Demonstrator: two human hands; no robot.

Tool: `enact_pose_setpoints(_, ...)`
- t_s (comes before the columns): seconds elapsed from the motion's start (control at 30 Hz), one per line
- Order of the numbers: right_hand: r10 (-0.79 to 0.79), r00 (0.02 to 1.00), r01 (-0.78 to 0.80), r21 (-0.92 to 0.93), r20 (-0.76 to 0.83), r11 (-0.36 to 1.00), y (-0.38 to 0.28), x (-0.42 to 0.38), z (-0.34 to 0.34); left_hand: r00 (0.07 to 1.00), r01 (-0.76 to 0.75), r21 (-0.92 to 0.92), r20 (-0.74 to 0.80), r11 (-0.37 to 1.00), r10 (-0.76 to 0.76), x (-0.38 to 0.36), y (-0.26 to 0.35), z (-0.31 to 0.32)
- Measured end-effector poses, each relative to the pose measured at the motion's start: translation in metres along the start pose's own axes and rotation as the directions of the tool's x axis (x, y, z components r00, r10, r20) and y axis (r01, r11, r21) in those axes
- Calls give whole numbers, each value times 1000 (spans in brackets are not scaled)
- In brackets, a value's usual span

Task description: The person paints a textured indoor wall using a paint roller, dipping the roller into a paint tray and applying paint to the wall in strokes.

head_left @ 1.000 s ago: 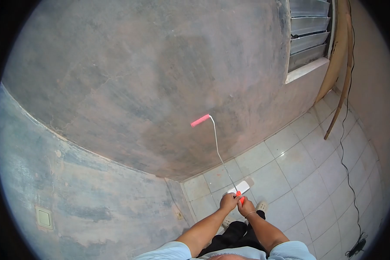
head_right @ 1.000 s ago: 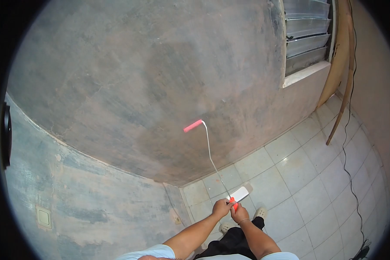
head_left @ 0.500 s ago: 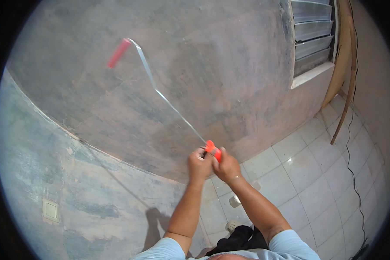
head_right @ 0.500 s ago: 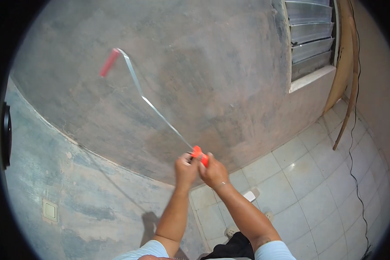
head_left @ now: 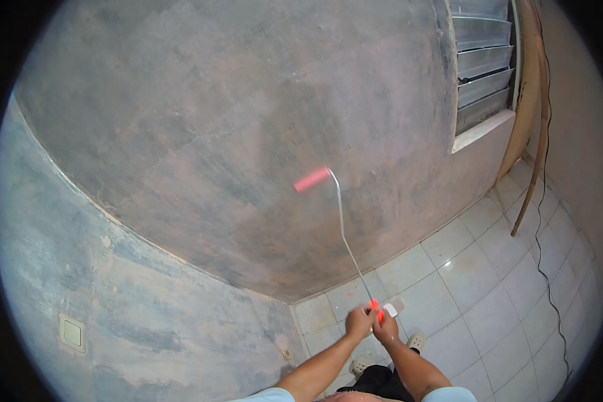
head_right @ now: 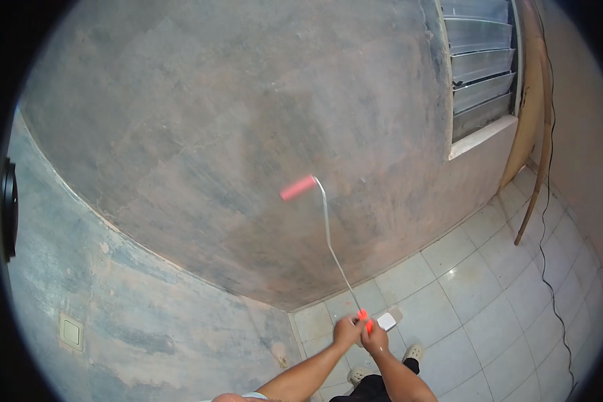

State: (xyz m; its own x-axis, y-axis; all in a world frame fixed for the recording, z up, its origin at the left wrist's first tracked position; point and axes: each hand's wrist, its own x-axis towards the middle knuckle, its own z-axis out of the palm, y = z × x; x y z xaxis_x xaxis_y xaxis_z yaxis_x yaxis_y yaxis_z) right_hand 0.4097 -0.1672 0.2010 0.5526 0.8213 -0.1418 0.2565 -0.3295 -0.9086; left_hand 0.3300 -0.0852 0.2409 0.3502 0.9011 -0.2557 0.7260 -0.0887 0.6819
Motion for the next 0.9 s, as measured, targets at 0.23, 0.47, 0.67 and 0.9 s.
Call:
enact_pose_setpoints(0.23, -319, 944, 328, 154, -81, 932, -223, 105, -42, 845, -407, -166, -441, 898, 301, 42, 178, -183)
enact_pose_setpoints(0.47, -101, 995, 101, 0, -20, 995, -82, 84, -50, 972, -228, -75, -74, 971, 223, 66, 89, -54)
enact_pose_setpoints(0.67, 146, 988, -138, -127, 52, 982, 77, -1, -19, 978, 37, 153, 199, 988, -68, 14, 1, 65)
enact_pose_setpoints(0.9, -140, 988, 143, 39, -58, 989, -87, 101, -75, 954, -188, -181, -268, 965, 135, 50, 145, -45)
